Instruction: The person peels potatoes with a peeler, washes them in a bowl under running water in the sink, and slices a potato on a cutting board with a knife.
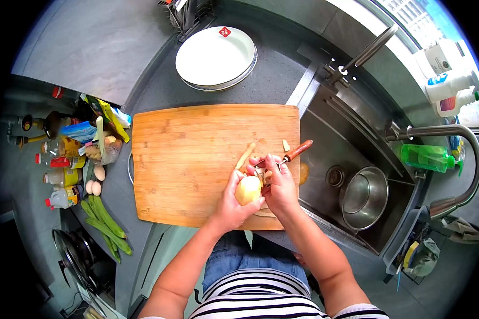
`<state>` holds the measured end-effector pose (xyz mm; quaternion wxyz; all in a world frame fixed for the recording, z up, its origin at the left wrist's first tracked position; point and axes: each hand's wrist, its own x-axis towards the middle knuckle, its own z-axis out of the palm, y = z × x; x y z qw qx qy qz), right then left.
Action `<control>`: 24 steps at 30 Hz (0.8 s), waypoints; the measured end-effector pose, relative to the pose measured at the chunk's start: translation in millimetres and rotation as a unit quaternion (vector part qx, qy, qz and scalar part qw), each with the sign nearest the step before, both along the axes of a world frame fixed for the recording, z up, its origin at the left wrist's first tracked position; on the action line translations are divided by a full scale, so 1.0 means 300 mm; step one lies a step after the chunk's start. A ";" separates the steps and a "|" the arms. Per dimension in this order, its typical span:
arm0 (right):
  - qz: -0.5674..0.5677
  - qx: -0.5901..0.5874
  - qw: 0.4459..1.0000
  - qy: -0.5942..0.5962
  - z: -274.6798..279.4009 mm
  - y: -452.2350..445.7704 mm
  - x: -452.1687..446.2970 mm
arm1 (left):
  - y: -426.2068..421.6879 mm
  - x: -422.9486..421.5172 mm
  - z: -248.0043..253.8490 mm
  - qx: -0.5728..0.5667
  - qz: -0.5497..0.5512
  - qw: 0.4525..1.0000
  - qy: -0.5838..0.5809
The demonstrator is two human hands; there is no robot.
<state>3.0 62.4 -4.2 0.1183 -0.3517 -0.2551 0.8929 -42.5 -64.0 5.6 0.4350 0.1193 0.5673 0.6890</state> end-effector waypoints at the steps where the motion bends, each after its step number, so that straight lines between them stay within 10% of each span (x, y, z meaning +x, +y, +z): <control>1: -0.002 0.013 1.000 0.010 0.002 0.002 0.000 | -0.002 0.001 0.004 -0.005 -0.010 1.000 -0.026; 6: 0.079 0.119 0.989 0.027 0.061 -0.005 0.013 | 0.001 -0.003 0.029 0.018 0.045 0.975 -0.217; 15: 0.023 0.050 0.997 0.053 -0.015 0.017 -0.002 | -0.014 0.005 0.034 -0.016 0.019 0.973 -0.228; 24: 0.189 0.225 0.954 0.053 0.084 0.012 0.020 | 0.033 -0.003 0.061 -0.089 0.075 0.968 -0.222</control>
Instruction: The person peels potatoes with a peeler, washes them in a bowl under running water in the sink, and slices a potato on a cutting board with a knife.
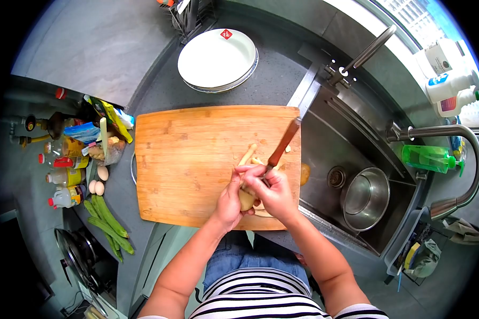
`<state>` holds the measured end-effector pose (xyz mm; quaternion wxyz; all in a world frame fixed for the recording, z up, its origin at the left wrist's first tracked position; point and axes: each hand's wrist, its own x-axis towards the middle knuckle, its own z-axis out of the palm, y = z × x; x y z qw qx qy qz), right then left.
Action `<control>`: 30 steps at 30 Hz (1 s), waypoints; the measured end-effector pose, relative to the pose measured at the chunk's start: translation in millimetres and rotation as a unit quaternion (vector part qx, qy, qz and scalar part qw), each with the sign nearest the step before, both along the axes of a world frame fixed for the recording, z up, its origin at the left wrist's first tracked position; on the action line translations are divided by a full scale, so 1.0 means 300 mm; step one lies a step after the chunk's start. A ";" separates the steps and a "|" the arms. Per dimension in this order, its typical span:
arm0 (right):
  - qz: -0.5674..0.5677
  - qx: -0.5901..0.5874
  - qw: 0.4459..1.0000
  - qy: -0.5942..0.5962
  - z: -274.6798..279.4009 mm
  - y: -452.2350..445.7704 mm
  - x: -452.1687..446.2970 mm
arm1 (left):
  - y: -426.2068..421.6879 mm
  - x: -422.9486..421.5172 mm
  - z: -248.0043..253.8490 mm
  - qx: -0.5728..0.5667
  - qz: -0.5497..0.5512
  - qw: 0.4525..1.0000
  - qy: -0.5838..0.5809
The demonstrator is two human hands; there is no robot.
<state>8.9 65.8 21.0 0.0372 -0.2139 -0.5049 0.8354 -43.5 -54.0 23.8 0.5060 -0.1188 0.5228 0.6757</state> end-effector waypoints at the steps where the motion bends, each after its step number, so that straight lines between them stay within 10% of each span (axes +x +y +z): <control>1: -0.008 -0.024 0.999 -0.028 0.010 0.003 -0.003 | -0.009 -0.002 -0.001 0.012 -0.020 1.000 -0.016; 5: -0.132 -0.172 0.976 0.001 -0.122 0.015 -0.020 | -0.031 -0.018 0.034 0.072 -0.056 0.993 -0.080; 30: -0.107 -0.033 0.993 -0.035 0.007 -0.087 -0.056 | -0.103 -0.124 -0.014 0.063 -0.087 0.989 -0.103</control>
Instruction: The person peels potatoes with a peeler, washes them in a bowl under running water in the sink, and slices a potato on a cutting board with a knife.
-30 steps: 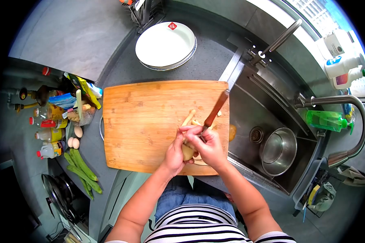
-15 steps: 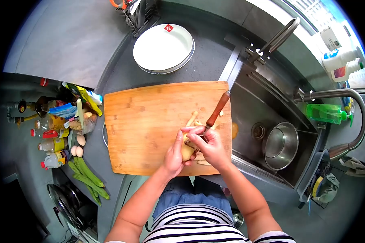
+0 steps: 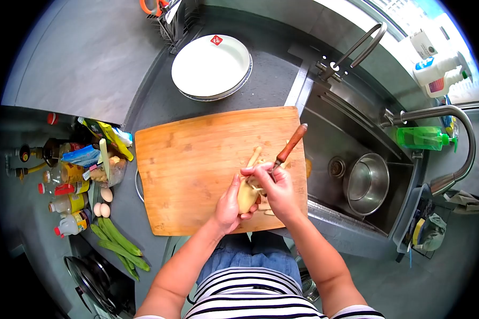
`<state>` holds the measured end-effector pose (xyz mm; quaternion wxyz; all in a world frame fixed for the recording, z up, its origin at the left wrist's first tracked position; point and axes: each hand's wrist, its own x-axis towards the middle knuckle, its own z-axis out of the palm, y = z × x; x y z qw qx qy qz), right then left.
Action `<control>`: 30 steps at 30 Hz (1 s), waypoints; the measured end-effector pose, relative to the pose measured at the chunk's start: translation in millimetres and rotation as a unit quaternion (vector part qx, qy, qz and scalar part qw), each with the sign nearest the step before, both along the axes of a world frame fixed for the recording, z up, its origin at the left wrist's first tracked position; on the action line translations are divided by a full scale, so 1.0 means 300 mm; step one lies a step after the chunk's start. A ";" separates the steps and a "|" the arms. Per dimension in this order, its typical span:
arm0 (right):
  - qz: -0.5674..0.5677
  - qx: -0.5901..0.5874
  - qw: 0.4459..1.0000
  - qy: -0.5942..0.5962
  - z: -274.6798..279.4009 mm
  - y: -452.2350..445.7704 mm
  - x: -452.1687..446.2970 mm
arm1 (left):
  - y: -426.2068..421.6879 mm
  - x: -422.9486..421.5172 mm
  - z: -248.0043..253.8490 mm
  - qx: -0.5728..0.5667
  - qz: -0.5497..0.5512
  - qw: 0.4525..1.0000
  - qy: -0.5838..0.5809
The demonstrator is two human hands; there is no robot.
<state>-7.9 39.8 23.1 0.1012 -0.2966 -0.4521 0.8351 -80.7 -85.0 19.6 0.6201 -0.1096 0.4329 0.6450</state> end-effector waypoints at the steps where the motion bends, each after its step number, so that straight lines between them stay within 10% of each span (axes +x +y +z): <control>1: -0.027 -0.006 0.999 0.019 -0.031 -0.001 -0.008 | -0.013 -0.004 -0.004 0.014 -0.014 1.000 -0.012; 4: -0.096 -0.133 0.986 0.014 -0.074 0.009 -0.020 | -0.031 -0.020 0.000 0.046 -0.045 0.997 -0.031; 13: -0.026 0.039 0.998 0.052 0.000 -0.045 0.000 | -0.017 -0.022 0.008 0.001 -0.024 1.000 -0.002; 21: -0.170 -0.214 0.962 0.001 -0.074 -0.006 -0.010 | -0.043 -0.048 -0.008 0.092 -0.028 0.987 -0.126; 24: -0.120 -0.120 0.984 0.044 -0.058 -0.022 0.001 | -0.005 -0.026 0.039 -0.040 0.008 0.996 -0.075; 30: -0.045 0.003 0.999 0.016 -0.028 -0.032 0.007 | -0.036 -0.036 -0.025 0.043 -0.049 0.994 -0.091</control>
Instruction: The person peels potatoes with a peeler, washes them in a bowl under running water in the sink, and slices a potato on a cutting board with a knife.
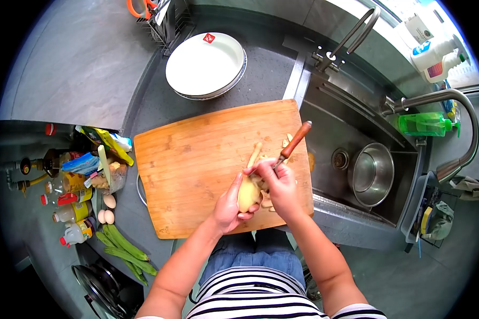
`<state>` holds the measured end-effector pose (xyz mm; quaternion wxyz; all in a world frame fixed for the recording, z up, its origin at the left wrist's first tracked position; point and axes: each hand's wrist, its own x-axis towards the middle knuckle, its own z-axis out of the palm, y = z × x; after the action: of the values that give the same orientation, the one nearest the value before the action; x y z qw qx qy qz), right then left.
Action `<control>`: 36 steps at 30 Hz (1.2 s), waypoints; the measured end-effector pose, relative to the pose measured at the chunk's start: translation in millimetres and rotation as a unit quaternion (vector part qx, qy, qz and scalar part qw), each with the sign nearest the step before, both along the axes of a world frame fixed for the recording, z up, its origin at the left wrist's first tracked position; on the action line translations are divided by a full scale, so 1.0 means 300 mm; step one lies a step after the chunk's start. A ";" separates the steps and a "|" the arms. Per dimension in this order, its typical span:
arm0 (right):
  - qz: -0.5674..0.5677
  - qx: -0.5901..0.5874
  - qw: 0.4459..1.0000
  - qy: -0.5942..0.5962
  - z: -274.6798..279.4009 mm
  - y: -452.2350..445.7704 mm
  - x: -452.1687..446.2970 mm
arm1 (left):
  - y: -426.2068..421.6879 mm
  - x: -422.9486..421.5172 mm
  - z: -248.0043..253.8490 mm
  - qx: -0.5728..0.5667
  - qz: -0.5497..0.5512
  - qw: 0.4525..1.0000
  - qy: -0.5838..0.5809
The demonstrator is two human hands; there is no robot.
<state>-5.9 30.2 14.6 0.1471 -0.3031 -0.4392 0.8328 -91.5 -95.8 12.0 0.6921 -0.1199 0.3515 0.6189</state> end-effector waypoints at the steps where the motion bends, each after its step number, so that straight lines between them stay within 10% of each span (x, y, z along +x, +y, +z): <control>1: -0.049 -0.035 0.998 0.009 -0.018 0.004 -0.010 | -0.001 -0.004 0.001 0.016 -0.009 1.000 -0.012; 36: -0.051 -0.131 0.990 0.014 -0.017 0.063 0.014 | 0.000 0.026 -0.008 0.110 -0.028 0.979 0.168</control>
<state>-1.6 49.0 9.5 0.1545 -0.3301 -0.3086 0.8786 -83.7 -95.7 9.6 0.6493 0.0724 0.3958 0.6454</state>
